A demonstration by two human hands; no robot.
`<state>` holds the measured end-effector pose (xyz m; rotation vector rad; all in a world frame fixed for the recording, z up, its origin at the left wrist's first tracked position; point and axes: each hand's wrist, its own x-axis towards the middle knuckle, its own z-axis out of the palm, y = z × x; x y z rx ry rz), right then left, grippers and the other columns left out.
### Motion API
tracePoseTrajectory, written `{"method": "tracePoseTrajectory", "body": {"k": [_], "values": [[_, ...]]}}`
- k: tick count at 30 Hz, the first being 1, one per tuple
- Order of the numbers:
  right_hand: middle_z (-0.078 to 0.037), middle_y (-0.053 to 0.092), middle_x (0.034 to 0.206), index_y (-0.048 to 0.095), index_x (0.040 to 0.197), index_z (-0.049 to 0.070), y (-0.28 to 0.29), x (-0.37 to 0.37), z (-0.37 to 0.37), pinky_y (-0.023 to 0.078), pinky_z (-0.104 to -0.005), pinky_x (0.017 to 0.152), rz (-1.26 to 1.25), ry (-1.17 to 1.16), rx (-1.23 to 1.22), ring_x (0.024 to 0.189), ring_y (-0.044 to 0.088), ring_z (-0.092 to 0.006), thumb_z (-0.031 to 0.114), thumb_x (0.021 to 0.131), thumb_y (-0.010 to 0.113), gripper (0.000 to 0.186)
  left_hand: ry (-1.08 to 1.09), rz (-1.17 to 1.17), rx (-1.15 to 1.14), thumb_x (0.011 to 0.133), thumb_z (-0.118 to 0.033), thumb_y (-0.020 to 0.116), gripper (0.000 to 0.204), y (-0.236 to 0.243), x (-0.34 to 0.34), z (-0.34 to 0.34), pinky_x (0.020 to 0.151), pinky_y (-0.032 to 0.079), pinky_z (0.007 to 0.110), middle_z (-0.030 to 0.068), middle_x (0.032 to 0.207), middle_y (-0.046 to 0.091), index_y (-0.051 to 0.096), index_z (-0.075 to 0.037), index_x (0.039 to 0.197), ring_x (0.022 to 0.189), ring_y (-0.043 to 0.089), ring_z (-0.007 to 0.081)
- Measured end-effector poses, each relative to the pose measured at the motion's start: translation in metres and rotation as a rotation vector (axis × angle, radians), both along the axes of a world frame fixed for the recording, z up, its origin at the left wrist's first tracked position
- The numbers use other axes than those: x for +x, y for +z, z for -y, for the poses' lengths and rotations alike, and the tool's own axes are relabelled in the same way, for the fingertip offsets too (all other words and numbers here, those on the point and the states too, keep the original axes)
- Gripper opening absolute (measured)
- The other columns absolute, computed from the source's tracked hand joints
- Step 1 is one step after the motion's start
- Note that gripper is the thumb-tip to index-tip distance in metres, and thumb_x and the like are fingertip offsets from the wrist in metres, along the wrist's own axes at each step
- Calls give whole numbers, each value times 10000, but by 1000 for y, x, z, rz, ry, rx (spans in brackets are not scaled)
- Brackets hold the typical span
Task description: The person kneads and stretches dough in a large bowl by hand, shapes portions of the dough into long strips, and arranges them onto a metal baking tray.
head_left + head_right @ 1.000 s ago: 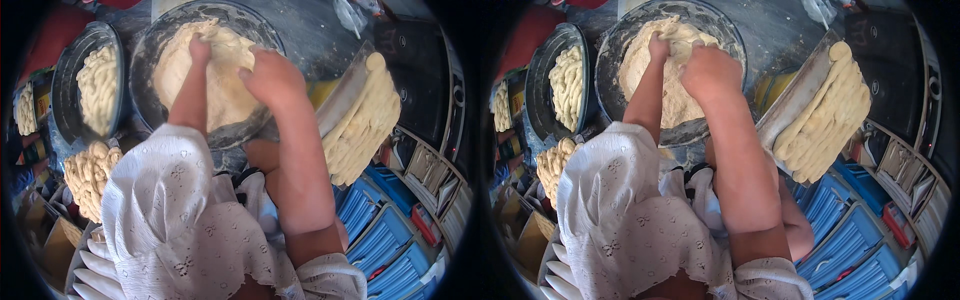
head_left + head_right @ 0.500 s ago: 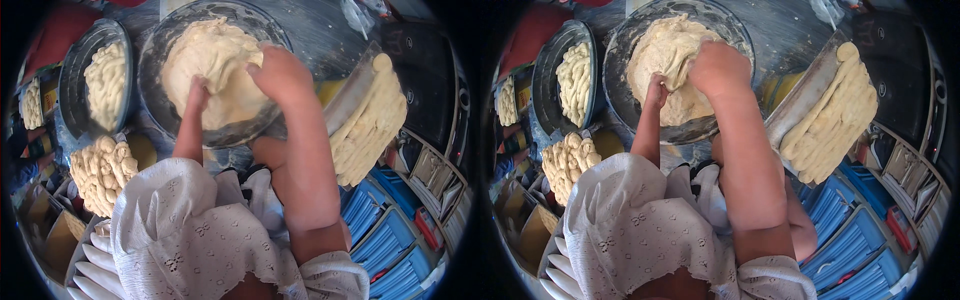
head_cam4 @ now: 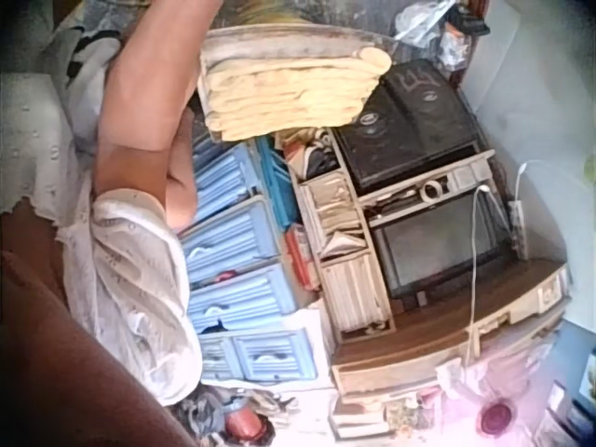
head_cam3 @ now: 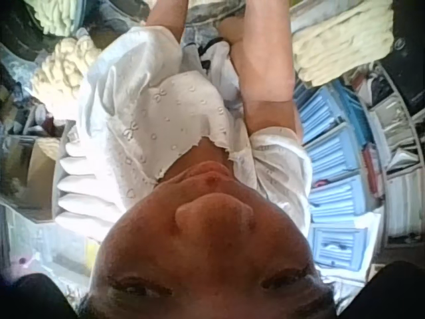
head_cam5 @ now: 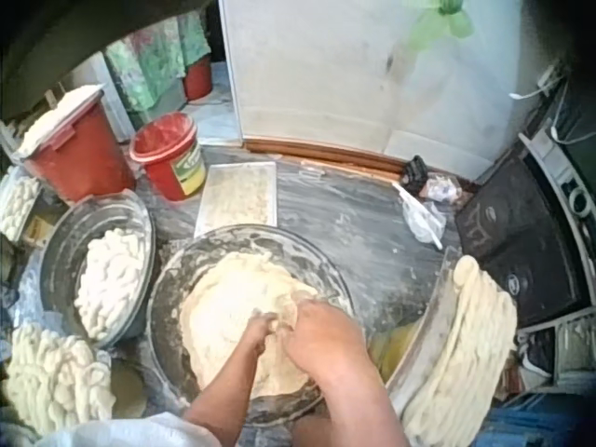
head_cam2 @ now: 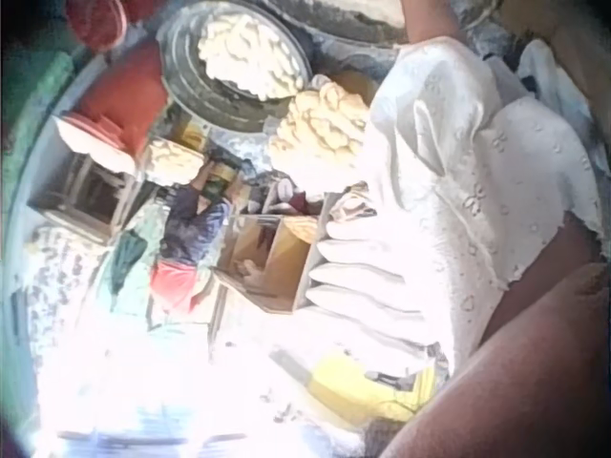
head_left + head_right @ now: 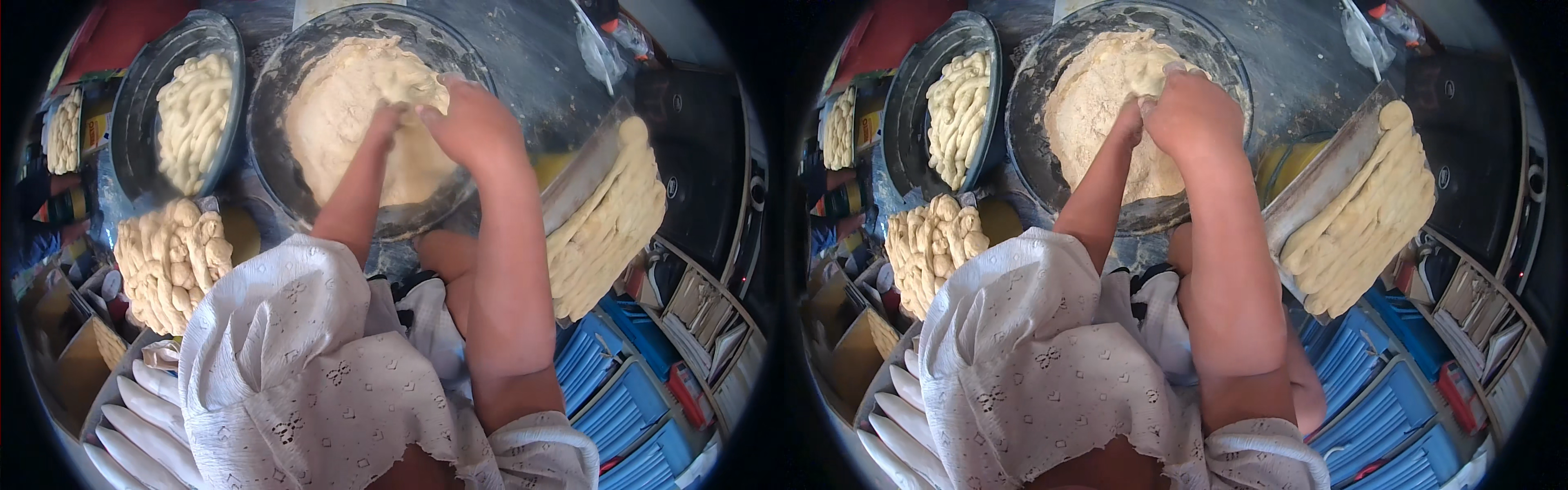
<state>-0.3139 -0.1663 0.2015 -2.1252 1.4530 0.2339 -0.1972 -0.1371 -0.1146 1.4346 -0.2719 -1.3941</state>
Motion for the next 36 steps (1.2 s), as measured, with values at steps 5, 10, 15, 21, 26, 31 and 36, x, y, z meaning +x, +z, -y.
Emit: {"method": "tracePoseTrajectory", "body": {"k": [5, 10, 15, 21, 26, 31, 36], "values": [[-172, 481, 1253, 449, 1255, 43, -1, 5, -5, 379, -374, 951, 20, 39, 8, 1151, 467, -294, 394, 814, 538, 571, -638, 599, -273, 704, -176, 603, 297, 23, 7, 42, 814, 433, 352, 213, 1075, 556, 635, -37, 965, 927, 550, 307], [-170, 569, 1088, 542, 1108, 35, -4, -9, -1, 460, -392, 831, -30, 26, -84, 996, 565, -294, 347, 815, 533, 428, -181, 1236, 25, 668, -100, 628, 509, 22, 40, 91, 866, 433, 391, 212, 1195, 478, 523, -112, 1166, 1055, 501, 363], [-167, 573, 1076, 547, 1098, 35, -9, -7, -7, 459, -394, 829, 15, 43, -129, 988, 568, -303, 343, 804, 554, 425, -642, 1453, -122, 661, -64, 613, 440, -8, 68, 104, 855, 436, 400, 215, 1147, 505, 537, -93, 1094, 1048, 505, 369], [-169, 578, 1063, 536, 1110, 37, -8, -8, -5, 459, -400, 832, 41, 29, -105, 994, 566, -308, 332, 796, 571, 432, -558, 934, -92, 657, -23, 633, 404, 9, 82, 105, 781, 454, 398, 196, 1089, 536, 514, -27, 1042, 894, 574, 340], [-170, 567, 1100, 517, 1159, 48, -5, -10, -2, 452, -404, 849, -13, 27, -67, 1019, 554, -308, 341, 798, 569, 468, -20, 1071, -186, 765, -246, 620, 613, -7, 69, 35, 933, 357, 448, 235, 1243, 407, 365, -28, 1278, 1111, 434, 355], [-186, 517, 1201, 484, 1214, 45, -15, -17, -1, 379, -378, 941, 35, -14, -92, 1118, 488, -323, 369, 786, 575, 545, -482, 1705, 190, 797, -456, 497, 689, -9, -22, -93, 1039, 140, 560, 255, 1379, 264, 341, -43, 1327, 1291, 242, 387], [-190, 527, 1188, 485, 1214, 38, -14, -2, -8, 374, -374, 946, 50, 47, -79, 1121, 486, -326, 370, 785, 579, 550, -1022, 1566, -38, 835, -500, 418, 681, -8, -54, -139, 1055, 94, 547, 161, 1446, 183, 282, -107, 1374, 1334, 150, 360]]}}
